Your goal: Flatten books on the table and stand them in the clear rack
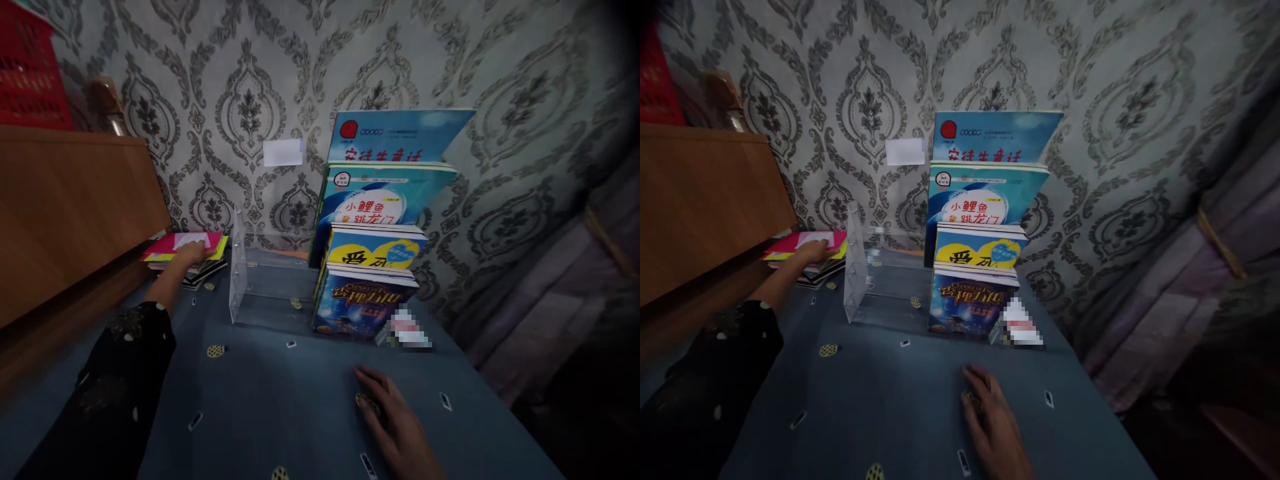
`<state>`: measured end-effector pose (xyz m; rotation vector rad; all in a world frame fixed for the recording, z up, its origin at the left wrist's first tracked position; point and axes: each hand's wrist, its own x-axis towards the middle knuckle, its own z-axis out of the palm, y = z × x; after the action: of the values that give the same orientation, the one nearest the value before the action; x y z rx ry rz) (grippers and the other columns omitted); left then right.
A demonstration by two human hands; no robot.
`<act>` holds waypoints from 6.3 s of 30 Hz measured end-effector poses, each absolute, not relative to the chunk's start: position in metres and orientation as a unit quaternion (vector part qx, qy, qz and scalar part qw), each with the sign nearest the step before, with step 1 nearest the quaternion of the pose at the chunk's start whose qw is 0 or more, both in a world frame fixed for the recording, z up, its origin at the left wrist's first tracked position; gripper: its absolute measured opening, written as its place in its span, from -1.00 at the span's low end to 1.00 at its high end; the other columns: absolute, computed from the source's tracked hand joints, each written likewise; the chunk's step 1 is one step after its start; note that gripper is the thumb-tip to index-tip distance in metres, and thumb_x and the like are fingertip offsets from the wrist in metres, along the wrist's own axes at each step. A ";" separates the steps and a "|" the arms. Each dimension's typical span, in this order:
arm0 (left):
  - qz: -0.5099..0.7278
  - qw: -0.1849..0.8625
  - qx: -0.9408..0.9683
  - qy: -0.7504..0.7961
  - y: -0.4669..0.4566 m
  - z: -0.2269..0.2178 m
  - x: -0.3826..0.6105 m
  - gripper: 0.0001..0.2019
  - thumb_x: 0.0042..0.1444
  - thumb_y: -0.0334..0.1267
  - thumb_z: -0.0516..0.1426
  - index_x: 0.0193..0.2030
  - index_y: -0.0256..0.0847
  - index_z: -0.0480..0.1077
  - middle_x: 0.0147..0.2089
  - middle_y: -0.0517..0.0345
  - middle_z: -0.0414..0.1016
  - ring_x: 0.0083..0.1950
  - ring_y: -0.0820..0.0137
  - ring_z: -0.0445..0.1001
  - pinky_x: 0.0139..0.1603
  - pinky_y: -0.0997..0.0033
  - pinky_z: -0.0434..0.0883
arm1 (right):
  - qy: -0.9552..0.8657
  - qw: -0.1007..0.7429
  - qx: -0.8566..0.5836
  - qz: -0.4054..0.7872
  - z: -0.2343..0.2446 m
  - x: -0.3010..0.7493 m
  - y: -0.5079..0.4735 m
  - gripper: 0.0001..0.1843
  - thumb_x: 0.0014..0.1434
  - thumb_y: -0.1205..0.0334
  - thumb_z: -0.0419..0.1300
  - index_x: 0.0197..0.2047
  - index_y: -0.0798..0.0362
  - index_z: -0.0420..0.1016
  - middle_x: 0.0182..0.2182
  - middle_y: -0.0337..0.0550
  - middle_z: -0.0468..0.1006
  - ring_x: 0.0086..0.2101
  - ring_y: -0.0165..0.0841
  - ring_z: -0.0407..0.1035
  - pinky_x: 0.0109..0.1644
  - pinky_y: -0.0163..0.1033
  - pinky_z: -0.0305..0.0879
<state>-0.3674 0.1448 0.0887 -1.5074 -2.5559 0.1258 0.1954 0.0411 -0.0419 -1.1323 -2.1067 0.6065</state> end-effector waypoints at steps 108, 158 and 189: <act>-0.308 -0.047 -0.765 -0.563 -0.043 -0.008 -0.092 -0.66 0.40 -0.26 -0.10 0.09 -0.21 0.46 0.13 -0.05 0.55 0.18 0.25 0.52 0.24 0.11 0.46 | -0.844 0.309 -0.398 0.184 -0.026 0.196 0.028 -0.64 0.24 0.38 0.09 0.08 0.06 0.52 0.13 0.09 0.43 0.10 -0.10 0.34 0.22 0.11 0.32; -0.239 -0.056 -0.895 -0.372 0.059 -0.026 -0.011 -0.49 0.27 -0.52 -0.02 0.32 -0.13 0.34 0.27 -0.04 0.48 0.30 0.22 0.42 0.29 -0.02 0.36 | -0.872 0.209 -0.424 0.125 0.003 0.196 0.018 -0.72 0.30 0.38 0.12 0.05 0.09 0.52 0.07 0.07 0.51 0.01 -0.13 0.35 0.08 0.03 0.36; -0.175 -0.009 -0.907 -0.384 0.057 -0.005 -0.003 -0.58 0.29 -0.49 -0.02 0.22 -0.20 0.43 0.19 -0.06 0.50 0.21 0.19 0.40 0.18 0.08 0.37 | -0.885 0.233 -0.332 0.230 -0.009 0.271 -0.081 -0.46 0.25 -0.01 0.32 0.23 -0.01 0.44 0.26 0.09 0.39 0.25 -0.14 0.27 0.25 0.03 0.39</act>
<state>-0.0029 0.0569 -0.0046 -2.8648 -1.2121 -0.5516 0.2714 -0.0807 -0.0092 -0.9107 -2.4297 0.6328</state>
